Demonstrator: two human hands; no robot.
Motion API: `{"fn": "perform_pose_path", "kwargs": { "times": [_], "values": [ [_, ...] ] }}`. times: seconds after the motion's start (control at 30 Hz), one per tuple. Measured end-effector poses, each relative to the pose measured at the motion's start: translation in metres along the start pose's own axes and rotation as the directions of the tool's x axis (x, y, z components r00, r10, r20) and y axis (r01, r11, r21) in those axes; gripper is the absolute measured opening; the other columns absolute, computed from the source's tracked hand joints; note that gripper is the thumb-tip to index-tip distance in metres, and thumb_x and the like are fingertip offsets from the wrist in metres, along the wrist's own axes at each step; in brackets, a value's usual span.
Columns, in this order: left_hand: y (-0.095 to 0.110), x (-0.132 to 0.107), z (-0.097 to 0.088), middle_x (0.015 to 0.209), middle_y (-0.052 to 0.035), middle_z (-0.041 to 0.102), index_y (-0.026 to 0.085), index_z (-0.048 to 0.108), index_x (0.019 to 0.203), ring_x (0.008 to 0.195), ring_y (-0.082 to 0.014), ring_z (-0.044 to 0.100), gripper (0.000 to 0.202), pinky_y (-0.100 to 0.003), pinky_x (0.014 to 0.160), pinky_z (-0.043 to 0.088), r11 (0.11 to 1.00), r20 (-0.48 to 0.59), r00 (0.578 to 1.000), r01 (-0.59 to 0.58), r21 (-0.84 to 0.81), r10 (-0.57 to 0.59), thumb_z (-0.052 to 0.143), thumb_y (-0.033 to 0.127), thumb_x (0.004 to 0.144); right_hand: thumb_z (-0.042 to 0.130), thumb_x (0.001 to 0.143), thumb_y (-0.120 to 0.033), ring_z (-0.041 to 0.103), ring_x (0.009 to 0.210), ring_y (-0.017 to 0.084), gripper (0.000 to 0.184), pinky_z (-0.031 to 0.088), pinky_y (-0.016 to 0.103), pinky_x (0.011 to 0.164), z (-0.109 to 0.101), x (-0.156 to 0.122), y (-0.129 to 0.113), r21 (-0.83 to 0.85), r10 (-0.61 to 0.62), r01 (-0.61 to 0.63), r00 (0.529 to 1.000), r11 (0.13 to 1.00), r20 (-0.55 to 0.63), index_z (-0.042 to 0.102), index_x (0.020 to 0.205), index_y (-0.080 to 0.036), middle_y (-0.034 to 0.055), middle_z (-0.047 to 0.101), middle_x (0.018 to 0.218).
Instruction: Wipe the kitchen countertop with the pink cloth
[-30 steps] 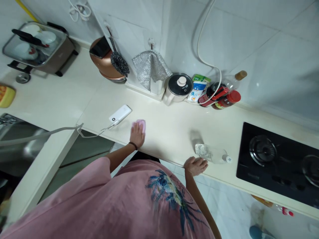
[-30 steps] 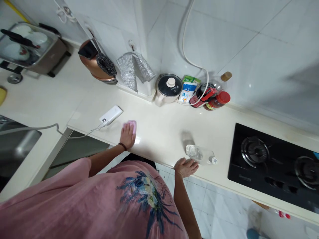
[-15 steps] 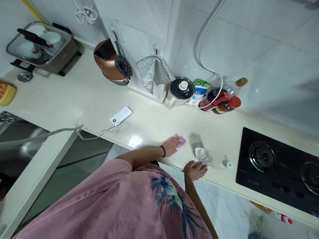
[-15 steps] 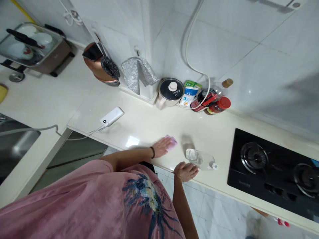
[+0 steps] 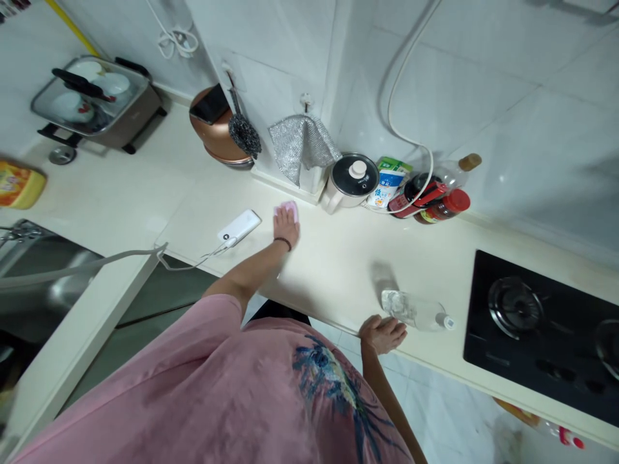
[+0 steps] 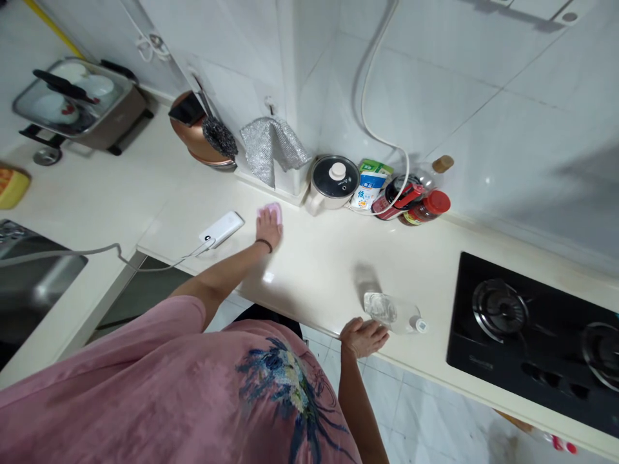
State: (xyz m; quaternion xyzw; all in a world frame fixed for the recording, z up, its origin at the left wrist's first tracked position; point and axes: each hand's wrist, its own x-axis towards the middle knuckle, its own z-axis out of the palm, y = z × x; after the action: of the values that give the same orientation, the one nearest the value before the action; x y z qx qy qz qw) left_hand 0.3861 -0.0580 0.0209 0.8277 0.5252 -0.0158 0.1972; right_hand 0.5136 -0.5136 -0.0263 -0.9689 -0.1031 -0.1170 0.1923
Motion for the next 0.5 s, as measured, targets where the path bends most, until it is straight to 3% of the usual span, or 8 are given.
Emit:
{"fn": "perform_pose_path", "kwargs": {
  "times": [0.1,0.2,0.27,0.33,0.4,0.43,0.5],
  "values": [
    [0.047,-0.054,0.043,0.184,-0.0231,0.012,0.004,0.029,0.174,0.172,-0.0393,0.004,0.072,-0.061,0.138,0.012,0.961,0.095,0.957,-0.274,-0.025,0.275,0.039,0.029,0.108,0.050,0.102,-0.049,0.045,0.151,0.052,0.058,0.041,0.081,0.116,0.004,0.000,0.004,-0.015,-0.011,0.011,1.000,1.000,-0.025,0.060,0.147,-0.014,0.0320,0.052,0.158],
    [0.089,-0.118,0.088,0.184,-0.0178,0.020,0.012,0.031,0.175,0.173,-0.0349,0.007,0.075,-0.058,0.139,0.011,0.815,0.195,0.793,-0.575,-0.076,0.578,0.048,0.027,0.104,0.051,0.101,-0.049,0.047,0.149,0.052,0.057,0.043,0.081,0.113,0.003,0.002,0.004,-0.021,-0.033,0.033,0.999,0.999,-0.035,0.061,0.145,-0.014,0.0324,0.054,0.154],
    [0.105,-0.152,0.109,0.184,-0.0154,0.021,0.015,0.031,0.176,0.173,-0.0328,0.007,0.078,-0.054,0.140,0.010,0.709,0.192,0.686,-0.699,-0.097,0.702,0.055,0.028,0.102,0.051,0.100,-0.048,0.049,0.147,0.052,0.053,0.044,0.082,0.112,-0.001,0.004,0.000,-0.018,-0.037,0.036,0.999,0.999,-0.028,0.063,0.141,-0.016,0.0318,0.056,0.151],
    [0.111,-0.168,0.117,0.184,-0.0146,0.021,0.017,0.033,0.175,0.173,-0.0326,0.009,0.080,-0.052,0.140,0.010,0.640,0.173,0.619,-0.761,-0.109,0.766,0.060,0.030,0.102,0.052,0.099,-0.049,0.050,0.145,0.052,0.050,0.044,0.083,0.110,-0.006,0.006,-0.005,-0.014,-0.030,0.030,1.000,0.999,0.005,0.064,0.138,-0.019,0.0307,0.057,0.149],
    [0.106,-0.159,0.110,0.185,-0.0133,0.020,0.021,0.038,0.174,0.173,-0.0336,0.012,0.077,-0.053,0.140,0.011,0.627,0.169,0.607,-0.771,-0.112,0.777,0.063,0.032,0.102,0.054,0.097,-0.050,0.051,0.143,0.052,0.049,0.045,0.083,0.109,-0.012,0.007,-0.011,-0.012,-0.025,0.026,0.998,1.000,0.053,0.065,0.135,-0.021,0.0303,0.057,0.148],
    [0.101,-0.147,0.101,0.185,-0.0124,0.020,0.024,0.041,0.173,0.172,-0.0341,0.013,0.074,-0.054,0.140,0.012,0.651,0.168,0.633,-0.753,-0.095,0.756,0.063,0.032,0.102,0.055,0.096,-0.050,0.051,0.142,0.053,0.049,0.045,0.084,0.108,-0.013,0.008,-0.014,-0.013,-0.022,0.023,0.997,1.000,0.068,0.066,0.134,-0.021,0.0304,0.057,0.148],
    [0.086,-0.109,0.075,0.184,-0.0104,0.025,0.028,0.050,0.167,0.171,-0.0339,0.020,0.066,-0.054,0.139,0.017,0.755,0.158,0.746,-0.655,0.005,0.646,0.064,0.033,0.103,0.054,0.096,-0.051,0.052,0.141,0.053,0.049,0.045,0.084,0.108,-0.015,0.008,-0.017,-0.017,-0.008,0.009,0.998,1.000,0.059,0.066,0.133,-0.021,0.0310,0.058,0.146]
  ]
}}
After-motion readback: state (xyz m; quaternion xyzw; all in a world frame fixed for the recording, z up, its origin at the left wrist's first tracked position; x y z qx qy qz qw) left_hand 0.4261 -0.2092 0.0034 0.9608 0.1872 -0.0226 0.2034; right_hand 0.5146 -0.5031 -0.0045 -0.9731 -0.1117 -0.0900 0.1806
